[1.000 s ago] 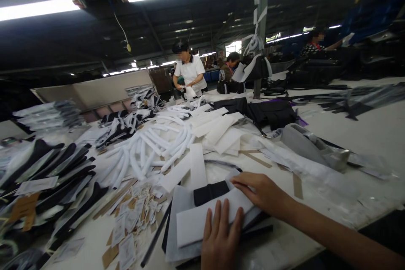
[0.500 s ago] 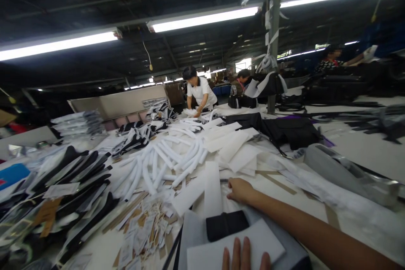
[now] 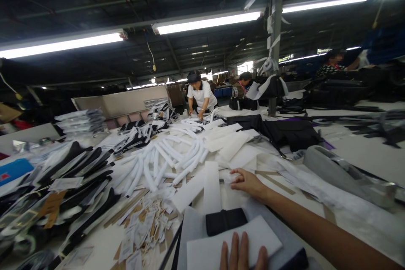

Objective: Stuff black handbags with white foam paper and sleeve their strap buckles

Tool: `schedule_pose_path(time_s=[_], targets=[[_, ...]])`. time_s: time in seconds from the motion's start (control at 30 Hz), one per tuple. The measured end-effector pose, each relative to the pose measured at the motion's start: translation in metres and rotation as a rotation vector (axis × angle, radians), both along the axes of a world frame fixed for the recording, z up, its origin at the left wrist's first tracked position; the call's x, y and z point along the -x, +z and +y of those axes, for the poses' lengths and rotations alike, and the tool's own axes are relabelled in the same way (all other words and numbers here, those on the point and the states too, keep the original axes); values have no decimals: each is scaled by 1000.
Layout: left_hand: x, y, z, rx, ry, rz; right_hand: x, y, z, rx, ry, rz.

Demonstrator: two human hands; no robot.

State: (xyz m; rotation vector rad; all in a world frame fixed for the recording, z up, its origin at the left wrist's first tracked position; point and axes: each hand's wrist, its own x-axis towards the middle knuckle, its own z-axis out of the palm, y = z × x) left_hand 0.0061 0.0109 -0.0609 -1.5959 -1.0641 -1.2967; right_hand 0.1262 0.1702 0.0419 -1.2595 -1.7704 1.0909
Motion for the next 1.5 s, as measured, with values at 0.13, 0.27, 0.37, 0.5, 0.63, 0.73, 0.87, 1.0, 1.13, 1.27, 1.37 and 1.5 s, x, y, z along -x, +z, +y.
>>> schedule_pose_path(time_s=[0.13, 0.27, 0.37, 0.5, 0.63, 0.73, 0.87, 1.0, 1.13, 1.27, 1.37, 1.5], targets=[[-1, 18, -10, 1, -62, -139, -11, 16, 2, -54, -67, 193], [14, 32, -25, 193, -61, 87, -20, 42, 1, -125, -92, 281], [22, 37, -33, 294, -51, 169, -28, 66, -19, -171, -50, 278], [19, 34, -33, 293, -90, 96, -46, 82, -67, -394, 194, 98], [17, 35, -35, 335, -136, 74, -65, 64, -117, -592, 432, -51], [22, 44, -40, 421, -160, 125, -76, 47, -146, -657, 510, -155], [30, 57, -46, 507, -143, 220, -88, 51, -160, -446, 572, -253], [33, 59, -48, 560, -115, 257, -86, 63, -135, -281, 309, -134], [31, 59, -47, 521, -115, 255, -61, 61, -98, -273, 356, -222], [29, 61, -46, 485, -137, 212, -43, 54, -85, -173, 577, -340], [28, 59, -46, 491, -149, 212, -41, 48, -85, -120, 597, -325], [27, 59, -47, 499, -142, 213, -40, 41, -84, -115, 550, -288]])
